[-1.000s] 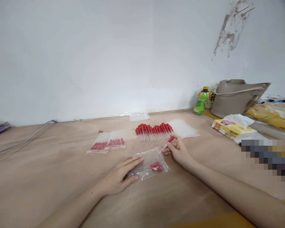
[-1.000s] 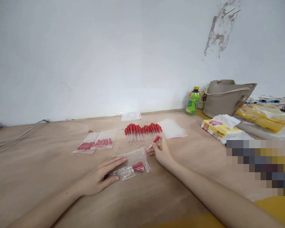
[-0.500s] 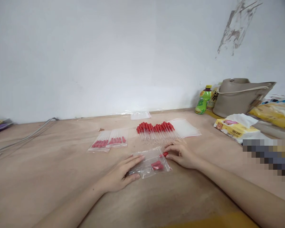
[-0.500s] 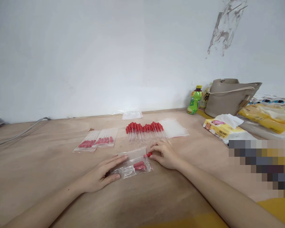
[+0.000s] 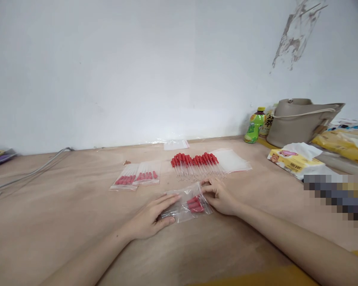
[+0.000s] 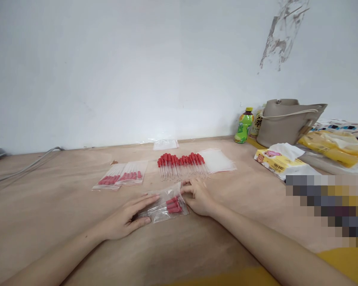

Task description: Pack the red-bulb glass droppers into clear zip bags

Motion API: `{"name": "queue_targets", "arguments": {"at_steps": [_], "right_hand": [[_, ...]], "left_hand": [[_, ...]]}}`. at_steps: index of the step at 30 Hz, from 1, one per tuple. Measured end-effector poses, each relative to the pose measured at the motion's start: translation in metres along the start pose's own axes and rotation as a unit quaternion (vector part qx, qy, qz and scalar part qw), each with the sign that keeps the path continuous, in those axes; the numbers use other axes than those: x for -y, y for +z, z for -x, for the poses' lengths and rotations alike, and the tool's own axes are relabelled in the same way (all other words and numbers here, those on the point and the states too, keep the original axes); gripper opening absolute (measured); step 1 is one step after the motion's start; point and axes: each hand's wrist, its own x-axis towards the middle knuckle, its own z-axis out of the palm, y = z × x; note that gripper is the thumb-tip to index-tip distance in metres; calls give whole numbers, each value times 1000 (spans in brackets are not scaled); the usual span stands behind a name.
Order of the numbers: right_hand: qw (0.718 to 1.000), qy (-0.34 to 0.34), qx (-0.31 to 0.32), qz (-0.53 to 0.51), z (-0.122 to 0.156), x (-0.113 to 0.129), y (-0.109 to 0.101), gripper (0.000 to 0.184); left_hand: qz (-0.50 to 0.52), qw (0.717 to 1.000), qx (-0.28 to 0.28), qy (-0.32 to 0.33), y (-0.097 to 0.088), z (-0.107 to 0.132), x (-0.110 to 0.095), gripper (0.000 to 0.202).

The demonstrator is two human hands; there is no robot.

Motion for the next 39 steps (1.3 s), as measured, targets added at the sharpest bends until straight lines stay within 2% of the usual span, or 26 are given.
{"name": "queue_targets", "arguments": {"at_steps": [2, 5, 8, 12, 15, 18, 22, 26, 30, 33, 36, 39], "right_hand": [[1000, 4, 3, -2, 0, -1, -1, 21], [999, 32, -24, -4, -7, -9, -9, 14], [991, 103, -74, 41, -25, -20, -23, 13], [960, 207, -120, 148, -59, -34, -36, 16], [932, 242, -149, 226, -83, -41, -34, 24], [916, 279, -162, 237, -100, -48, -26, 29], [917, 308, -164, 192, -111, -56, -19, 24], [923, 317, -172, 134, -116, -59, -23, 19], [947, 269, -168, 49, -111, -52, -37, 18], [954, 208, -211, -48, -91, -42, -45, 23], [925, 198, -250, -209, -61, -29, -44, 28], [891, 246, -233, -303, -33, -17, -34, 29]], "left_hand": [[-3, 1000, 0, 1, 1, 0, 1, 51], [-11, 1000, 4, 11, 3, -1, 4, 48], [-13, 1000, 12, 18, 4, -1, 7, 45], [-9, 1000, 21, 15, 4, -2, 7, 45], [-9, 999, 32, 18, 2, -2, 6, 45], [-10, 999, 37, 25, 0, -2, 4, 44], [-17, 999, 38, 24, -1, -2, 3, 43], [-16, 999, 33, 28, -1, -1, 3, 43], [-11, 999, 32, 28, -1, -1, 3, 44], [-9, 999, 31, 25, -2, -2, 3, 43], [-2, 999, 28, 23, -2, -2, 3, 43], [3, 1000, 27, 16, -2, -2, 3, 43]]}}
